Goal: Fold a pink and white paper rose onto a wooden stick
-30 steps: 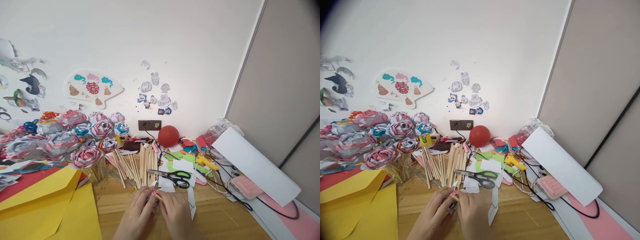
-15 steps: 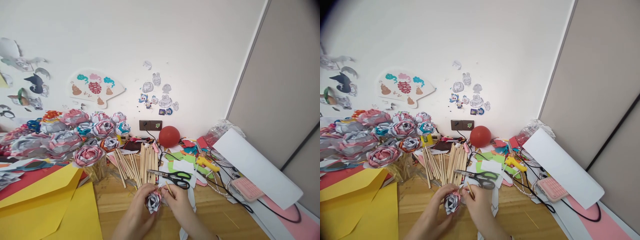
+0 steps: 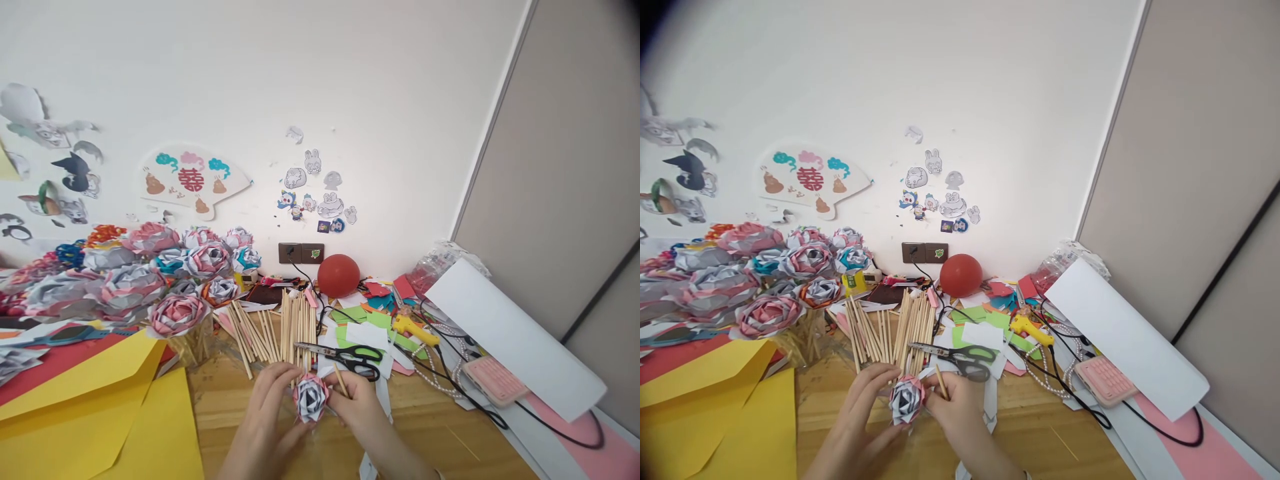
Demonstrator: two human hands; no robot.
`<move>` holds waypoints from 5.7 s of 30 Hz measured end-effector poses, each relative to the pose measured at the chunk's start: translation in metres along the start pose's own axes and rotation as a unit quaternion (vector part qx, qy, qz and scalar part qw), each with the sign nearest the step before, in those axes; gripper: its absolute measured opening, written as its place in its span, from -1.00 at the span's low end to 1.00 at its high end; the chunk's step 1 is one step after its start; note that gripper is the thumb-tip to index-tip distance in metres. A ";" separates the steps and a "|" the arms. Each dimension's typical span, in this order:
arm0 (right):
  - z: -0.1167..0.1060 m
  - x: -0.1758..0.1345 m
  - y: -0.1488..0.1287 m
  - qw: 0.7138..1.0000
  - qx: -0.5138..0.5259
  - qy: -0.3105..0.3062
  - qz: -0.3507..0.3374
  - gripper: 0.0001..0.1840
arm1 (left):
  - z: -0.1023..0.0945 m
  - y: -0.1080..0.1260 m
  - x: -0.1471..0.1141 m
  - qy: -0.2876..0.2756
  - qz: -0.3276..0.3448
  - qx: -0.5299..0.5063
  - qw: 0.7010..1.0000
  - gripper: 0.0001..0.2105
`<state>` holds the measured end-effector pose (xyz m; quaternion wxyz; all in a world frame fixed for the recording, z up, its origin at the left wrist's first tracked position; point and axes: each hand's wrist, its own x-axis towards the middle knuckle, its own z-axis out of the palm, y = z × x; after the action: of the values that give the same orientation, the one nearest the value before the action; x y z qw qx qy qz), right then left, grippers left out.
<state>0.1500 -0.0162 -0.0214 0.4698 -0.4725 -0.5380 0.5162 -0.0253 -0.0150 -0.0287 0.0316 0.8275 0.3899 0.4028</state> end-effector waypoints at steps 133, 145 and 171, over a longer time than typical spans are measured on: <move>-0.011 -0.015 0.003 0.748 -0.472 0.128 -0.448 -0.73 | 0.004 0.008 0.001 0.019 0.159 0.137 0.978 -0.62; -0.013 -0.010 -0.001 0.929 -0.254 0.048 -0.263 -0.77 | 0.004 0.005 -0.003 0.004 0.161 0.102 0.982 -0.58; -0.011 -0.008 -0.001 0.991 -0.070 -0.001 -0.117 -0.76 | -0.002 0.012 0.003 0.011 0.169 0.124 0.978 -0.68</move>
<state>0.1621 -0.0229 -0.0201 0.4926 -0.4376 -0.6247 0.4191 -0.0180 -0.0221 -0.0210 -0.1440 0.8743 0.2916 0.3604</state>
